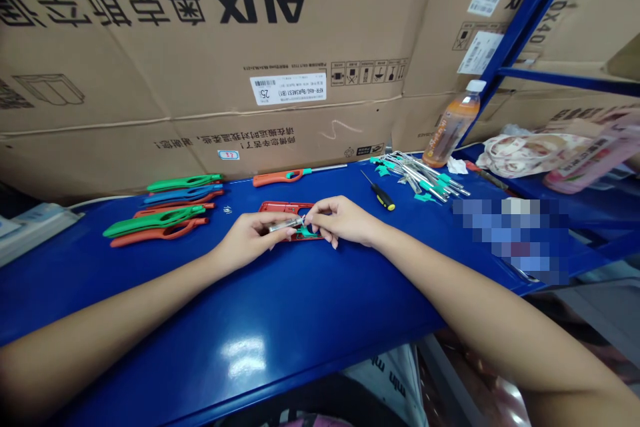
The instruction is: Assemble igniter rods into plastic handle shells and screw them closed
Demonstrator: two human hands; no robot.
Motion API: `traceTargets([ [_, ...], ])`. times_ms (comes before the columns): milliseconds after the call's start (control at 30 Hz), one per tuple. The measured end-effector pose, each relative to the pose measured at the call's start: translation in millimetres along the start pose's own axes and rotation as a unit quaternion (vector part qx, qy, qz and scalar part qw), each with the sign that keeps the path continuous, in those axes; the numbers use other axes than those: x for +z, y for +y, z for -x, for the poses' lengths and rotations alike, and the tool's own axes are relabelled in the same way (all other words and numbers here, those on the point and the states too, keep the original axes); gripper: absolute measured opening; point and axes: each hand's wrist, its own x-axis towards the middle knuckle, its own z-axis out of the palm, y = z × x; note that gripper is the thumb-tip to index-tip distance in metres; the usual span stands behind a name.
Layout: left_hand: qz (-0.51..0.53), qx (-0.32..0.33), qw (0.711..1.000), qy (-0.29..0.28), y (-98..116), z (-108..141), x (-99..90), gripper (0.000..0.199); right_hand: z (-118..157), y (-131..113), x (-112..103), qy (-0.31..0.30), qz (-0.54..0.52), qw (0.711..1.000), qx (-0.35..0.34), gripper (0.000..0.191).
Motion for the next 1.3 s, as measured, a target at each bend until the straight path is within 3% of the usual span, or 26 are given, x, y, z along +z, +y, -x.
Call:
traceTargets([
  [300, -0.007, -0.011, 1.000, 0.000, 1.8, 1.1, 0.4, 0.039, -0.7, 2.9, 1.5, 0.005, 0.004, 1.000, -0.008, 0.029],
  [900, 0.001, 0.013, 1.000, -0.008, 2.0, -0.3, -0.1, 0.039, -0.5, 0.0, 4.0, 0.009, 0.006, 1.000, -0.003, 0.026],
  [1300, 0.030, -0.004, 0.999, 0.015, 3.9, -0.7, 0.5, 0.037, -1.2, 1.3, 5.6, 0.057, -0.037, 0.998, -0.014, 0.032],
])
